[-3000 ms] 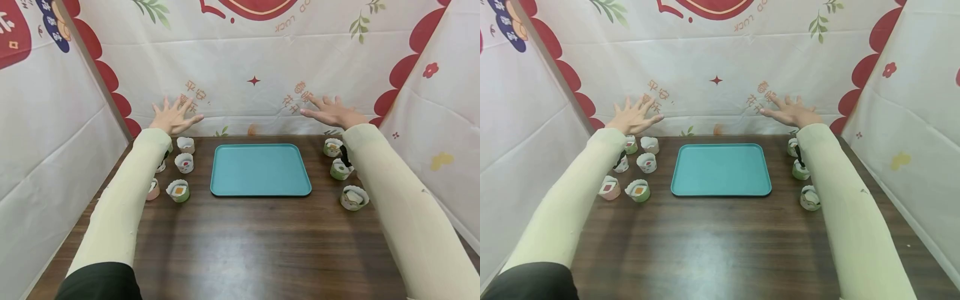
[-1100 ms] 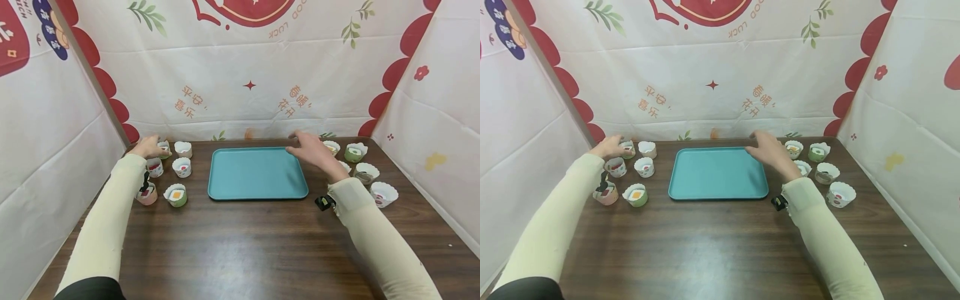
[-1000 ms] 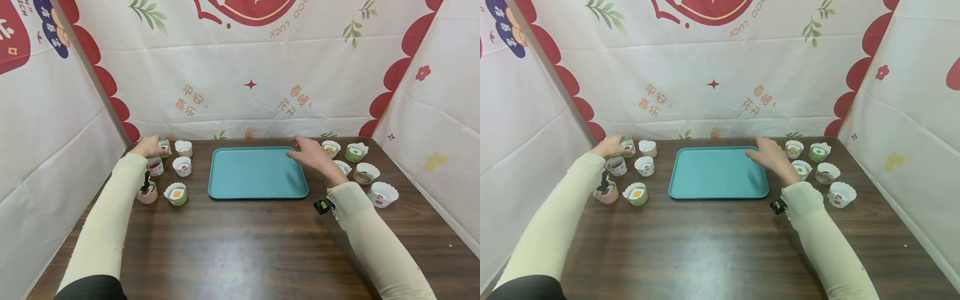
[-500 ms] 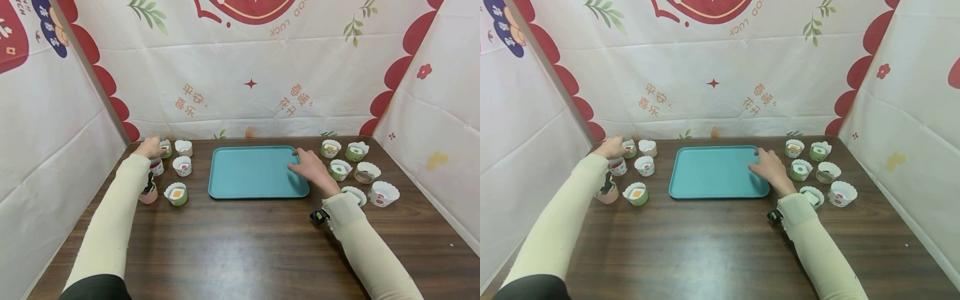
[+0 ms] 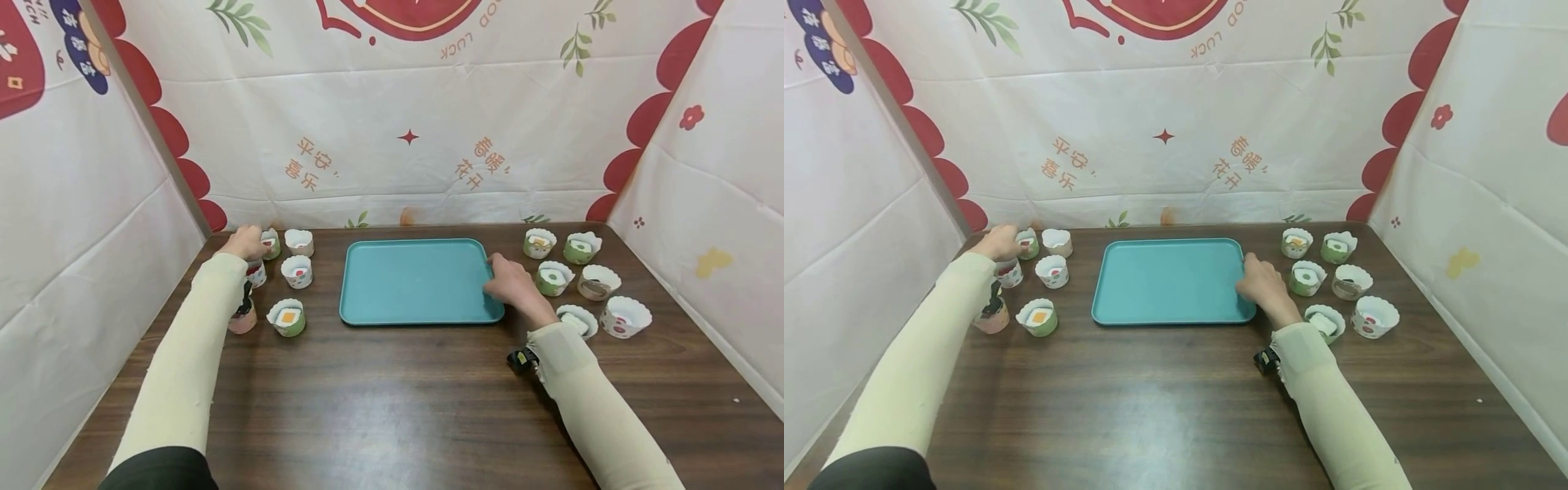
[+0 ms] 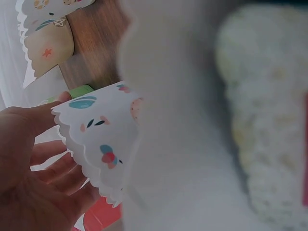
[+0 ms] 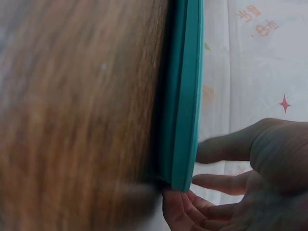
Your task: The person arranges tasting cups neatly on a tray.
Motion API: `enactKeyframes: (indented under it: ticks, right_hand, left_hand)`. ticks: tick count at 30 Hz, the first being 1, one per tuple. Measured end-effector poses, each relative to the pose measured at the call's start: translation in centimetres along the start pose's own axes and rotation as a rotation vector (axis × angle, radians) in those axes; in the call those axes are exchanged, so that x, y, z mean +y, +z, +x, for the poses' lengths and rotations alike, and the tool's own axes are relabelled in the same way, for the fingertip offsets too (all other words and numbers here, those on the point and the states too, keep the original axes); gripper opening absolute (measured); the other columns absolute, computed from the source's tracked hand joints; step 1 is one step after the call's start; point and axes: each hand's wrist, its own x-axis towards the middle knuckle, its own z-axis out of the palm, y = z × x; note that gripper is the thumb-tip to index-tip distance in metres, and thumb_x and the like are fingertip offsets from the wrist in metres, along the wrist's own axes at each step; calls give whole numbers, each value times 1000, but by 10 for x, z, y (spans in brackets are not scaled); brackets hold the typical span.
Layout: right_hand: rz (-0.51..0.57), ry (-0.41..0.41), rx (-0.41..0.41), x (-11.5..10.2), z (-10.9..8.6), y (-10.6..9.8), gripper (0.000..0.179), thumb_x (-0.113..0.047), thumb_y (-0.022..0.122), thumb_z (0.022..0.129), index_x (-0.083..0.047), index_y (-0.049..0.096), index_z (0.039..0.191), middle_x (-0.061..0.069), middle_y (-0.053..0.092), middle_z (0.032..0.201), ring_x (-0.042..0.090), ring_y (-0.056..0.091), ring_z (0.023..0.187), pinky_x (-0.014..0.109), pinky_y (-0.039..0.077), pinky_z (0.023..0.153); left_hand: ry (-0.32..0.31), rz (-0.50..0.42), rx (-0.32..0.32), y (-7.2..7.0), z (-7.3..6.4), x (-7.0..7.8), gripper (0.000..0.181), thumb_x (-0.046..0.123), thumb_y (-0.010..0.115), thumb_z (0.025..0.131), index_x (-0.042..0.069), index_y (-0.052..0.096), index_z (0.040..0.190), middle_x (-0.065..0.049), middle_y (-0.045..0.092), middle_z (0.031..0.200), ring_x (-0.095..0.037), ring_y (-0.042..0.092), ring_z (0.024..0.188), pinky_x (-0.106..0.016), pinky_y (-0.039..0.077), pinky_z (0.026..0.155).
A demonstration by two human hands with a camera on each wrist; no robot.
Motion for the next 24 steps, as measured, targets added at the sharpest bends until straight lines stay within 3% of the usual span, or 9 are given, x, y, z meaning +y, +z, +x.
enactKeyframes:
  ticks: [6,13,24]
  right_hand:
    - [-18,4,-34,4,0,-1,60,-5,48,93,12,38,149,36,51,138,38,53,98,41,48,74]
    - [38,43,-84,10,1,-5,61,-8,47,94,7,36,152,33,49,138,34,61,92,27,53,60]
    - [56,41,-95,11,3,-4,63,-6,47,93,6,35,153,35,48,138,28,60,78,26,50,56]
  left_hand:
    - [24,-9,11,-1,0,-3,47,23,58,101,-17,53,126,-38,48,133,-48,49,120,-62,49,102]
    - [72,-36,89,-10,3,-1,39,29,59,98,-10,57,102,-29,55,109,-38,48,97,-55,50,84]
    - [135,-102,240,-22,-4,4,45,27,63,93,-13,60,113,-29,59,107,-39,52,93,-52,50,80]
